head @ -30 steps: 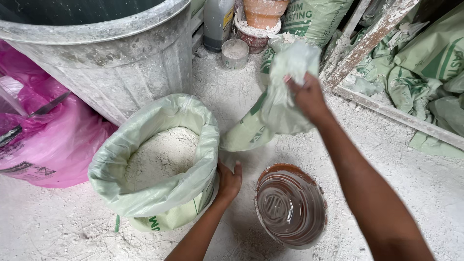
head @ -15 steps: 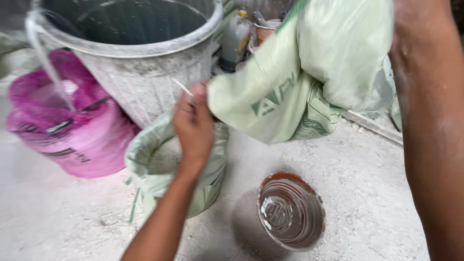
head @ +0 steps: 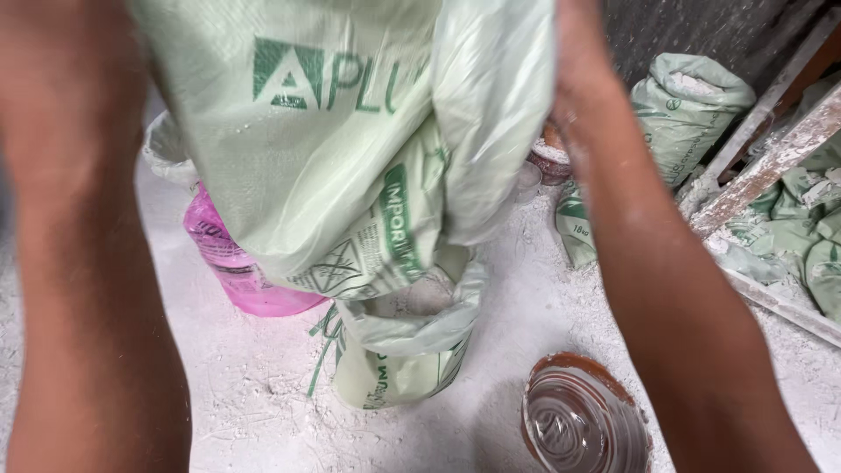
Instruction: The person carries a long plaster molding to a work table and brushes a brown stain along its recessed channel using a brush. They then fill a pink cup with water from a tap, scoop gypsum casting powder from a woven bag into a bowl, and mix the powder and water by hand in the bowl.
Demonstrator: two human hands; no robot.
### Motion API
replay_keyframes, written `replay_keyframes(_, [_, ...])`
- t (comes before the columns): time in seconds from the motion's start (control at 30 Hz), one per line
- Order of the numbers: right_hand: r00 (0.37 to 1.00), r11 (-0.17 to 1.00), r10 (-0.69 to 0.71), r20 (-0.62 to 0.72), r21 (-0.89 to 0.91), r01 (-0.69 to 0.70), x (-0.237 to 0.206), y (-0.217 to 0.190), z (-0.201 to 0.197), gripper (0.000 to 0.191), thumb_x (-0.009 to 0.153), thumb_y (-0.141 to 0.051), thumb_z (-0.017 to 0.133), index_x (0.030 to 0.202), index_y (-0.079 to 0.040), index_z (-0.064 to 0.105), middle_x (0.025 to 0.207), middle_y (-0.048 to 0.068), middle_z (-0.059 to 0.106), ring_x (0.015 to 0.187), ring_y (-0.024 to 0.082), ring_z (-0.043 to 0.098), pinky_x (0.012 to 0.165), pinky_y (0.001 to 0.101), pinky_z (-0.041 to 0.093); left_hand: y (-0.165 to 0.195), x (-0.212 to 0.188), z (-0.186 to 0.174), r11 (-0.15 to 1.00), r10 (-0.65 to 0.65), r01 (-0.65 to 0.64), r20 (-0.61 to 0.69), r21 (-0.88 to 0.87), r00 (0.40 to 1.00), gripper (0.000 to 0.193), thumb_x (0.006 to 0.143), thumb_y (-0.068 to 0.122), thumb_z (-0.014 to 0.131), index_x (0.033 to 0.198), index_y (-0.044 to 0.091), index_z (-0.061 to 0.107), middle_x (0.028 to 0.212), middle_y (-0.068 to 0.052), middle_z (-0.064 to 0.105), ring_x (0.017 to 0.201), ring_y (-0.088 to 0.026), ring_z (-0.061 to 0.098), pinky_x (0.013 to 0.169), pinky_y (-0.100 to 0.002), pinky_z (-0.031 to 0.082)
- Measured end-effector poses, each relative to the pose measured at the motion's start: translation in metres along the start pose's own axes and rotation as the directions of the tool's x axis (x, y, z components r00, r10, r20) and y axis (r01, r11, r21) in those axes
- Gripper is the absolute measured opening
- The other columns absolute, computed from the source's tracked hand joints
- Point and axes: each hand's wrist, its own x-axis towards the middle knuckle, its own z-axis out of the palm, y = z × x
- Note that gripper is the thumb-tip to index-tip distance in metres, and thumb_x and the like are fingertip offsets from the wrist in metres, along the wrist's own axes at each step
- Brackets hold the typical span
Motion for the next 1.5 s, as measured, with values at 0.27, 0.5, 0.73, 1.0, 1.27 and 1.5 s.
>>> replay_keyframes(0.27, [0.965, 0.578, -0.228, 0.128, -0.780, 0.240, -0.046, 0.111, 0.043, 0.055, 0.107, -0.038, 0.056, 0.140, 0.005, 0.047, 0.122, 0.029, 0.069, 0.112, 0.043, 0.067, 0.095, 0.0482, 0.052, 0.026, -0.014, 0.027, 0.991, 0.132, -0.130, -0.140, 0.024, 0.981, 0.009, 0.109, 0.000, 0.062, 0.101, -0.004, 0.065, 0.082, -0.017, 0.071, 0.065, -0.022, 0.067, 0.057, -0.038, 0.049])
replay_keyframes(0.5, [0.908, 0.640, -0.370, 0.194, -0.656, 0.401, -0.075, 0.115, 0.071, 0.093, 0.100, -0.048, 0.070, 0.149, 0.006, 0.014, 0.126, 0.039, 0.058, 0.119, 0.045, 0.064, 0.106, 0.0474, 0.046, 0.054, -0.005, 0.046, 0.975, 0.093, -0.080, -0.055, 0.207, 0.994, 0.026, 0.110, 0.023, 0.069, 0.092, 0.005, 0.064, 0.086, -0.014, 0.074, 0.070, -0.036, 0.071, 0.054, -0.049, 0.049])
replay_keyframes(0.73, [0.916, 0.617, -0.166, 0.365, -0.686, 0.385, -0.067, 0.126, 0.097, 0.043, 0.098, -0.021, 0.066, 0.136, -0.003, 0.061, 0.131, 0.021, 0.071, 0.127, 0.033, 0.068, 0.111, 0.0414, 0.050, 0.086, -0.006, 0.068, 0.969, 0.231, -0.216, 0.125, -0.119, 0.965, 0.021, 0.102, 0.022, 0.070, 0.092, 0.003, 0.067, 0.085, -0.016, 0.072, 0.077, -0.041, 0.068, 0.062, -0.051, 0.050])
replay_keyframes(1.0, [0.710, 0.897, -0.113, 0.695, -0.236, 0.374, -0.075, 0.141, 0.093, 0.059, 0.104, -0.011, 0.064, 0.151, 0.006, 0.034, 0.153, 0.025, 0.040, 0.144, 0.033, 0.036, 0.115, 0.0448, 0.032, 0.062, -0.037, 0.052, 0.926, -0.073, 0.162, 0.257, -0.342, 0.964, 0.015, 0.103, 0.017, 0.066, 0.101, 0.005, 0.074, 0.079, -0.012, 0.070, 0.066, -0.023, 0.066, 0.062, -0.039, 0.050])
replay_keyframes(1.27, [0.927, 0.789, -0.169, 0.336, -0.517, 0.331, -0.082, 0.158, 0.113, 0.039, 0.100, -0.032, 0.064, 0.124, -0.002, 0.066, 0.111, 0.012, 0.076, 0.104, 0.023, 0.072, 0.092, 0.0382, 0.056, 0.033, -0.070, 0.045, 0.909, 0.051, 0.071, 0.280, -0.410, 0.959, 0.032, 0.114, 0.030, 0.060, 0.137, 0.009, 0.068, 0.120, -0.012, 0.069, 0.113, -0.027, 0.063, 0.103, -0.041, 0.048])
replay_keyframes(1.5, [0.983, 0.984, -0.170, 0.062, -0.042, 0.173, -0.073, 0.157, 0.111, 0.042, 0.101, -0.041, 0.065, 0.119, -0.004, 0.065, 0.109, 0.006, 0.072, 0.099, 0.014, 0.067, 0.091, 0.0324, 0.055, -0.030, -0.291, 0.038, -0.399, -0.790, 0.816, 0.609, -0.418, -0.074, 0.079, 0.101, 0.069, 0.034, 0.163, 0.022, 0.019, 0.149, -0.014, 0.038, 0.138, -0.040, 0.042, 0.102, -0.071, 0.038])
